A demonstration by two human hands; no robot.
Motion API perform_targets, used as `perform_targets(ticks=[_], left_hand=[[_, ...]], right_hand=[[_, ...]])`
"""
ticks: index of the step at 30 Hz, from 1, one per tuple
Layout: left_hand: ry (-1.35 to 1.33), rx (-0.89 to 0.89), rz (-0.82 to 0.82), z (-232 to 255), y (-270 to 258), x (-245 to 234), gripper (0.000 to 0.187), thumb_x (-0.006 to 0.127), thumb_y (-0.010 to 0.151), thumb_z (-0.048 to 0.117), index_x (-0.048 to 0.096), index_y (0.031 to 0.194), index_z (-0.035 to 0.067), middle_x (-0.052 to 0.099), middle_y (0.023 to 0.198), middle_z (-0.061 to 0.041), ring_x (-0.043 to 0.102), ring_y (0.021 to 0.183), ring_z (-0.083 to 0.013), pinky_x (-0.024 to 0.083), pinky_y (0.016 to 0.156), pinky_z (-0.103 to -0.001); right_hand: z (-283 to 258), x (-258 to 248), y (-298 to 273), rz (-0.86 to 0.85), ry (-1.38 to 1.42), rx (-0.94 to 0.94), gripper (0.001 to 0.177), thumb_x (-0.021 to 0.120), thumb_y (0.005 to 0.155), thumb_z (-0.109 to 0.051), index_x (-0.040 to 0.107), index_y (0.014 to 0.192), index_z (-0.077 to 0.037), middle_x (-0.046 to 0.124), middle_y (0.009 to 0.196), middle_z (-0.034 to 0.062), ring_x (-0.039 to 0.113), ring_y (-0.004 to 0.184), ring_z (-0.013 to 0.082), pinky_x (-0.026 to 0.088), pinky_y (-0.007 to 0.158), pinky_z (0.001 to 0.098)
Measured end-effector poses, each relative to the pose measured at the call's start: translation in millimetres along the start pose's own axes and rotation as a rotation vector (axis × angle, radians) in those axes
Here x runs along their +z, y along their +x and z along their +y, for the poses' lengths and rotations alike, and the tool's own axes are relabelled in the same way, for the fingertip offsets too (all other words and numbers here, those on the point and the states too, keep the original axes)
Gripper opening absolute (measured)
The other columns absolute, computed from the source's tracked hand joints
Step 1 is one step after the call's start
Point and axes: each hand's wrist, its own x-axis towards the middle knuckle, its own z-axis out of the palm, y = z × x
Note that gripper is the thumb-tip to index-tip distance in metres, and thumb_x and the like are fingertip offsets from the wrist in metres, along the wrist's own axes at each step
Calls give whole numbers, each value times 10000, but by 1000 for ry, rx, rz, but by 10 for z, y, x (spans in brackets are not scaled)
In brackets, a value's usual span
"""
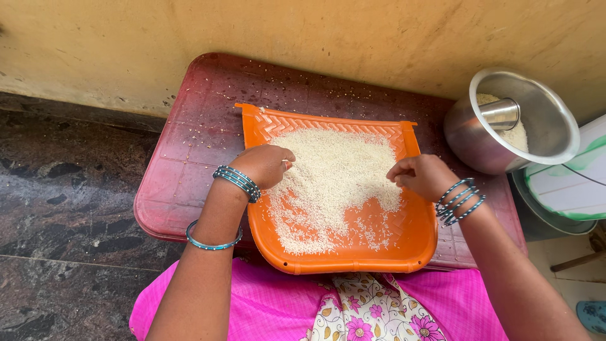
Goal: The person cleans rice in an orange tray by hand, picking out debris and moving grains across the surface, and then pours the sorted rice into a white bucket before scooping more from a metal pot using a cup.
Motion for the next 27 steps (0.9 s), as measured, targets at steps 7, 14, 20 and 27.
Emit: perform_targets(ticks=[7,14,20,27], left_hand=[[30,10,-29,38,50,26,277,586,948,238,729,1181,197,718,1133,-176,680,1059,-366,529,918,-470],[52,8,-33,16,80,45,286,584,940,216,729,1186,195,726,1137,-175,689,1062,-359,538,917,-463],[33,75,-1,43,60,69,268,595,944,249,726,1168,183,721,1118,-180,677,1045,-367,525,915,-468],[47,28,-41,59,37,38,278,586,947,218,737,1179,186,728,1132,-171,689,1060,-352,535,924,-453]], right_hand=[[100,348,75,138,-325,-143,154,734,852,-193,811,985,-204,782,978,40,735,910,254,577,837,389],[-94,347,27,55,-397,10,151,766,841,-266,783,982,-216,755,1047,3,724,970,235,566,888,389],[64,324,108,194,-196,-53,113,733,887,-189,789,981,-156,798,965,72,762,852,201,598,798,344],[309,-72,68,113,937,-43,143,655,969,-110,691,1027,16,744,977,144,734,858,214,620,783,333]])
